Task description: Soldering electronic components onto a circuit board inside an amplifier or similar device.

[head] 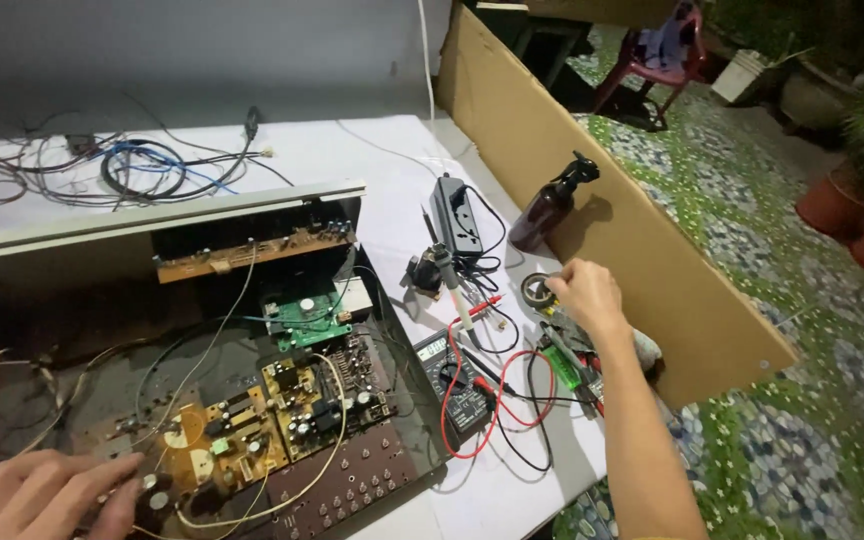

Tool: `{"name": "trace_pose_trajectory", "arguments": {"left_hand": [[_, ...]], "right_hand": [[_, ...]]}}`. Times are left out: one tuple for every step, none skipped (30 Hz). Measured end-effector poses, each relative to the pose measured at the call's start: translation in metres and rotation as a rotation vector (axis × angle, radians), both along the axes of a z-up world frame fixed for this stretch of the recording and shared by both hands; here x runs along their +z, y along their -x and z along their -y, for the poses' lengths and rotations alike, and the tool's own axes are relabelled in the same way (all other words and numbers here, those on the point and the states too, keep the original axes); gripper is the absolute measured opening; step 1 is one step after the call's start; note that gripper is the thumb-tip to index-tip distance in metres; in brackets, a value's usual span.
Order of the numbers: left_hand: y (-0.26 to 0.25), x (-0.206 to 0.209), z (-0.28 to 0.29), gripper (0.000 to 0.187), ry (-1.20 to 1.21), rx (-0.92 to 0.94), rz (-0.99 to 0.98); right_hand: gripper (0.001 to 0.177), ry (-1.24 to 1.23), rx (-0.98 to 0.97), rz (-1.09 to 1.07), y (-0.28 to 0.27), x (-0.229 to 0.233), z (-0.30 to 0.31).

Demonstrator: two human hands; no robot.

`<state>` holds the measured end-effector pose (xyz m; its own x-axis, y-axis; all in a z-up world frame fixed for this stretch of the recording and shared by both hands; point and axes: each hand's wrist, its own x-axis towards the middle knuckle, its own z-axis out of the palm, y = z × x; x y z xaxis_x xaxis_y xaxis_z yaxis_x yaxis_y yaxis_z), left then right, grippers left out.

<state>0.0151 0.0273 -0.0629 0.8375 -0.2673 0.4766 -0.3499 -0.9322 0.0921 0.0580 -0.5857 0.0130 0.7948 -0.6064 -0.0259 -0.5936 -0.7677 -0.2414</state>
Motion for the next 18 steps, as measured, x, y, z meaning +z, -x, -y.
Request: {"name": "trace_pose_trajectory", "arguments": {"left_hand": [[0.001,0.005,0.0,0.026,-0.002,0.007,-0.002],[0.002,0.01,0.001,0.029,-0.086,0.02,0.015],[0.003,0.016,0.0,0.033,-0.173,0.031,0.03],[0.008,0.02,0.006,0.033,-0.178,0.036,0.027],[0.012,0.025,0.013,0.027,-0.109,0.084,0.019],[0.015,0.029,0.02,0.021,-0.038,0.131,0.012],[0.016,0.03,0.021,0.021,-0.038,0.134,0.011],[0.016,0.03,0.022,0.023,0.017,0.104,0.002],[0.017,0.03,0.022,0.026,0.073,0.078,-0.007],[0.016,0.034,0.027,0.026,0.075,0.085,-0.007],[0.016,0.037,0.03,0.021,0.164,0.013,0.077],[0.016,0.041,0.033,0.016,0.254,-0.057,0.162],[0.017,0.049,0.036,0.016,0.253,-0.041,0.163],[0.019,0.057,0.039,0.013,0.374,-0.101,0.118],[0.021,0.064,0.042,0.012,0.493,-0.158,0.075],[0.016,0.058,0.044,0.012,0.491,-0.138,0.08],[0.013,0.054,0.044,0.011,0.521,-0.242,0.1],[0.01,0.049,0.042,0.013,0.549,-0.346,0.119]], "right_hand": [[0.026,-0.002,0.007,-0.002,-0.003,-0.009,0.003],[0.028,0.009,-0.016,0.001,-0.006,-0.017,0.006],[0.029,0.017,-0.041,0.002,-0.008,-0.027,0.008],[0.029,0.011,-0.036,0.0,-0.01,-0.035,0.009],[0.031,0.047,-0.025,-0.031,-0.013,-0.042,0.011],[0.033,0.083,-0.014,-0.061,-0.016,-0.048,0.013],[0.033,0.083,-0.011,-0.061,-0.017,-0.057,0.016],[0.031,0.091,-0.027,-0.006,-0.019,-0.065,0.018],[0.031,0.1,-0.038,0.049,-0.023,-0.073,0.02],[0.031,0.102,-0.032,0.049,-0.024,-0.082,0.03],[0.028,0.131,-0.007,0.173,-0.027,-0.093,0.039],[0.027,0.159,0.018,0.298,-0.029,-0.104,0.048],[0.027,0.156,0.034,0.299,-0.025,-0.098,0.044],[0.024,0.195,0.116,0.51,-0.02,-0.092,0.041],[0.022,0.228,0.2,0.723,-0.017,-0.087,0.037],[0.022,0.219,0.218,0.725,-0.007,-0.058,-0.003],[0.017,0.029,0.205,0.761,0.002,-0.03,-0.045],[0.013,-0.163,0.191,0.787,0.013,-0.003,-0.087]]}}
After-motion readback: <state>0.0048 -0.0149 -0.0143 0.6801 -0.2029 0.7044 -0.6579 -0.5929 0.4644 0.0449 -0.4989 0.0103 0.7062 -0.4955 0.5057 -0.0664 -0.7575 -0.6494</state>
